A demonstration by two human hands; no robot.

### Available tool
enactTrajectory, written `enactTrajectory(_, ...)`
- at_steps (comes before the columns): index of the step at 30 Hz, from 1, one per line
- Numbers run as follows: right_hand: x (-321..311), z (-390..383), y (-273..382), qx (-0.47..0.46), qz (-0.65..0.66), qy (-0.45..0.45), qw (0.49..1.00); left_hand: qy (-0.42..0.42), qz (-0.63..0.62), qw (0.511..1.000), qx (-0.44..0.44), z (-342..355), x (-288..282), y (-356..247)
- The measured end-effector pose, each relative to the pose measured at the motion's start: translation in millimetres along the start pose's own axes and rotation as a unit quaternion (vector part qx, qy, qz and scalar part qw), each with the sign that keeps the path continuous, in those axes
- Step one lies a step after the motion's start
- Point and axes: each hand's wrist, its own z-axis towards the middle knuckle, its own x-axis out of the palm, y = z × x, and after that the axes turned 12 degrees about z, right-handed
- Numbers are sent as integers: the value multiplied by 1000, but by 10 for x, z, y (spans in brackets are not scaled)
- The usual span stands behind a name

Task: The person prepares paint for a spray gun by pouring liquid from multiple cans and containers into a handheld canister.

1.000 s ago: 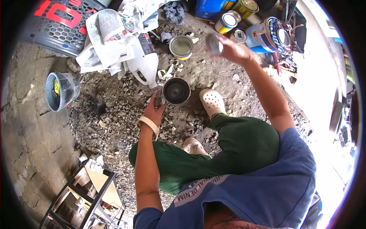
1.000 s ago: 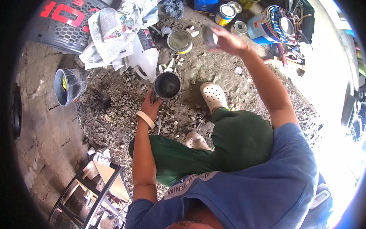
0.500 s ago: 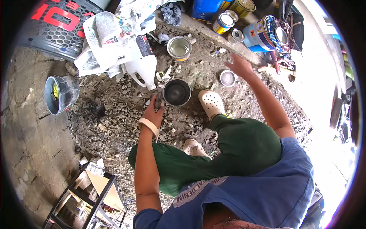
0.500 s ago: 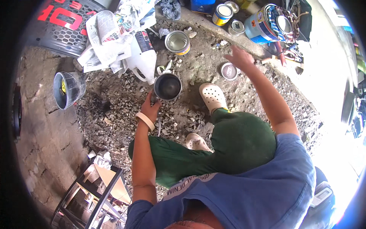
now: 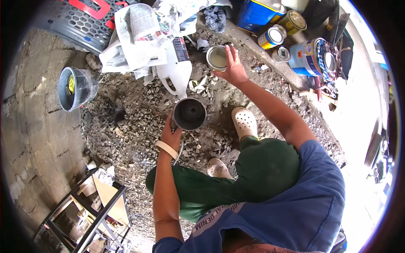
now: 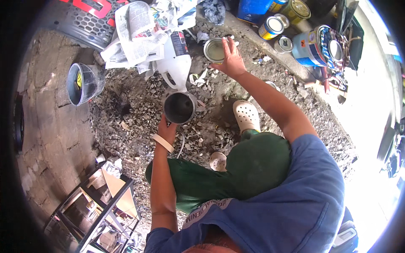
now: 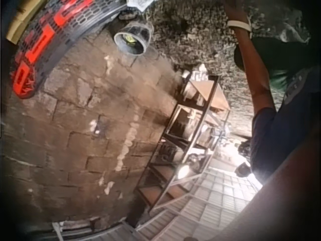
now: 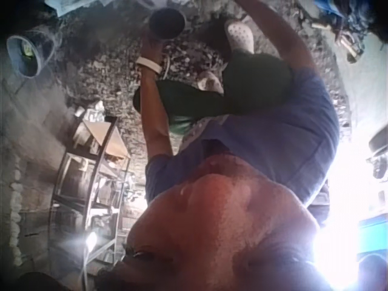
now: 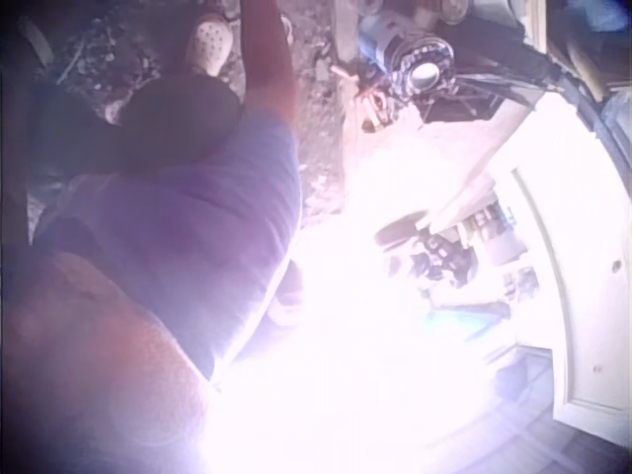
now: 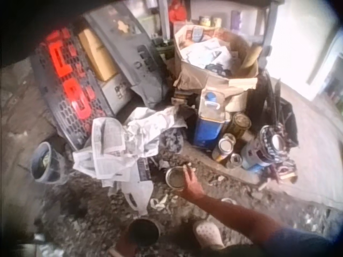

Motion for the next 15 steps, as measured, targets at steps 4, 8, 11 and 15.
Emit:
enactTrajectory(4, 26, 64, 2, -19, 4, -6, 1000, -19, -1, 1000, 16, 10, 17, 104)
enactTrajectory(8, -44, 123, 48, -28, 11, 1, 1000, -15, 8, 1000, 4, 96, 60, 203)
enactTrajectory(11, -292, 83, 184, -63, 27, 18, 997, -30, 5, 999, 21, 121, 103, 207)
enactTrajectory(15, -859, -10, 587, -91, -4, 50, 995, -38, 13, 999, 13, 182, 108, 101)
